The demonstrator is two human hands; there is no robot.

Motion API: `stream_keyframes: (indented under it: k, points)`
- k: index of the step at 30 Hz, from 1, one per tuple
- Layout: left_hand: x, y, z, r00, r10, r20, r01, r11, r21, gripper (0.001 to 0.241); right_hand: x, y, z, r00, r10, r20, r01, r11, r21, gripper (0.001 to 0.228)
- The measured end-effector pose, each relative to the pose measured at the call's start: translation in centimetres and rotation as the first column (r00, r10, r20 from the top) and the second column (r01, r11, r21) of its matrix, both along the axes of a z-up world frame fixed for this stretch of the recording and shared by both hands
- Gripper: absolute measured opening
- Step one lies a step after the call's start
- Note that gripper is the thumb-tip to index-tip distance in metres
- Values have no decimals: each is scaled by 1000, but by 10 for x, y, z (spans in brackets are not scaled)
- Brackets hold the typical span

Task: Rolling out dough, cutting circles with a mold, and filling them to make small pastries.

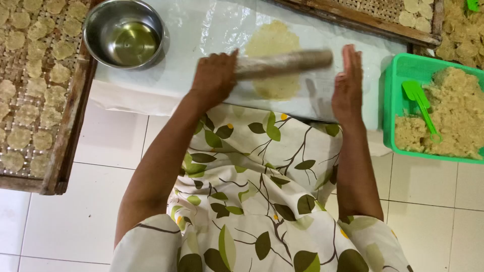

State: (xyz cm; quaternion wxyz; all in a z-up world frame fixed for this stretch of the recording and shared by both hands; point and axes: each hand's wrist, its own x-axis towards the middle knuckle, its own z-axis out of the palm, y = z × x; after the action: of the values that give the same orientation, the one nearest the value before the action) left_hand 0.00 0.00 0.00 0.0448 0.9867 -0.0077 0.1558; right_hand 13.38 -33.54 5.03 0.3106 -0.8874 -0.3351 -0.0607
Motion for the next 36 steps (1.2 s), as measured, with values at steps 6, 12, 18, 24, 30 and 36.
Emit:
stream_keyframes:
  k: [6,12,18,24,30,36]
  points:
    - [-47,41,23,880,409,-242,-428,903,-30,80,30,-38,-12,990,-36,135,37,999,0,50]
    - [-78,53,12,693,578,-432,-682,720,-129,67,70,-58,-46,989,-65,131,62,998,28,45]
    - [-87,39,14,759,627,-174,-649,749,-131,64,76,-64,-34,984,-59,167,80,989,-123,51]
    - [-79,34,9,760,621,-195,-639,767,-48,74,86,-68,-21,992,-124,24,126,951,-284,52]
    - [-77,13,36,775,577,-256,-618,777,-121,86,100,-83,-25,995,-49,84,77,927,-368,59]
    - [-53,-7,72,836,519,-178,-548,803,-232,81,98,-85,-10,994,-106,16,99,859,-503,59]
